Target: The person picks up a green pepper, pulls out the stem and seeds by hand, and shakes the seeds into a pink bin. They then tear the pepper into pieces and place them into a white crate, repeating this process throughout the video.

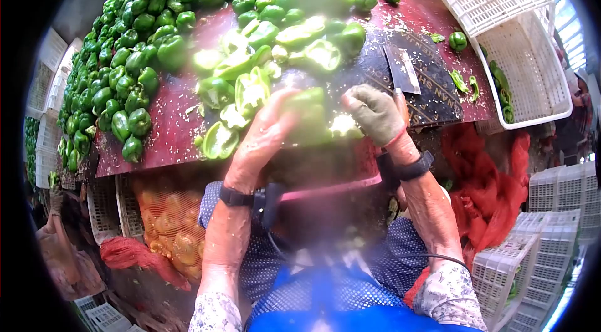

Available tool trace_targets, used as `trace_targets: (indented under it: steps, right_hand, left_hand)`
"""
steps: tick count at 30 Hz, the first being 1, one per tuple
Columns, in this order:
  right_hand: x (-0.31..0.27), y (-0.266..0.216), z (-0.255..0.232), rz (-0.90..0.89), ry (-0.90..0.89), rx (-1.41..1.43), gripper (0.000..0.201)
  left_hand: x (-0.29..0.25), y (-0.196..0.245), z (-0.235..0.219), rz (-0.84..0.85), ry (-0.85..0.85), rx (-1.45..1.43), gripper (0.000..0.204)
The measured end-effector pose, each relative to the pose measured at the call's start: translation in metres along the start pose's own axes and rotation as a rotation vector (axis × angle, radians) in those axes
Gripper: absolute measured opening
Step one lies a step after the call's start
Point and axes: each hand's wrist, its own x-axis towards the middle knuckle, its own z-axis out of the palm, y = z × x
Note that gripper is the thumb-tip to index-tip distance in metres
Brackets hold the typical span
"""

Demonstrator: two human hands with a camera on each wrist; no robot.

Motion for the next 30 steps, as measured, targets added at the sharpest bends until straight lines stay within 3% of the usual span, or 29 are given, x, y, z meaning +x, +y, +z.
trace_targets:
  steps: [1,4,5,8,9,12,16,17,19,20,21,23,25,26,27,30]
  right_hand:
    - [-0.003,-0.004,0.003,0.025,-0.033,0.205,0.028]
    - [-0.007,-0.022,0.022,0.081,-0.026,0.712,0.034]
    - [-0.007,-0.027,0.029,0.079,-0.012,0.842,0.036]
    - [-0.009,-0.052,0.012,0.296,-0.057,1.297,0.035]
    - [-0.008,-0.048,0.013,0.372,-0.003,1.286,0.032]
    - [-0.015,-0.038,0.004,0.432,-0.069,1.393,0.027]
    - [-0.013,-0.011,0.03,0.053,0.048,0.816,0.023]
    - [-0.013,-0.003,0.035,0.013,0.081,0.758,0.023]
    - [-0.011,-0.011,0.034,0.098,0.112,0.882,0.021]
    - [-0.014,-0.017,0.035,0.229,0.106,1.064,0.019]
    - [-0.016,-0.026,0.03,0.355,0.052,1.226,0.017]
    - [-0.019,-0.042,0.017,0.627,-0.073,1.519,0.016]
    - [-0.013,-0.053,0.002,0.583,-0.107,1.24,0.02]
    - [-0.01,-0.058,-0.005,0.564,-0.121,1.101,0.023]
    - [-0.011,-0.027,-0.003,0.302,-0.101,0.829,0.031]
    - [-0.009,-0.021,0.005,0.022,0.026,0.633,0.046]
  left_hand:
    - [-0.003,0.01,-0.001,-0.008,0.0,0.094,0.042]
    - [0.002,-0.01,0.002,0.031,0.033,-0.194,0.046]
    - [0.004,-0.017,0.002,0.047,0.025,-0.171,0.05]
    - [0.0,-0.008,0.003,0.013,-0.007,-0.21,0.043]
    - [-0.003,0.0,0.002,-0.023,0.004,-0.142,0.042]
    - [-0.004,0.004,0.001,-0.013,0.05,0.01,0.042]
    - [-0.004,0.005,0.004,0.094,-0.106,-0.073,0.052]
    - [-0.007,0.01,0.004,0.062,-0.162,-0.127,0.064]
    - [-0.014,0.014,0.017,0.071,-0.19,-0.22,0.066]
    - [-0.016,0.015,0.021,0.072,-0.203,-0.269,0.068]
    - [-0.015,0.0,0.021,0.126,-0.15,-0.031,0.068]
    - [-0.013,0.004,0.019,0.036,-0.129,-0.119,0.06]
    - [-0.011,0.016,0.011,-0.133,-0.052,-0.09,0.052]
    - [-0.013,0.009,0.009,-0.156,-0.011,-0.284,0.047]
    - [-0.011,0.017,0.011,-0.2,0.009,-0.298,0.047]
    - [-0.008,0.016,0.009,-0.214,0.01,-0.325,0.048]
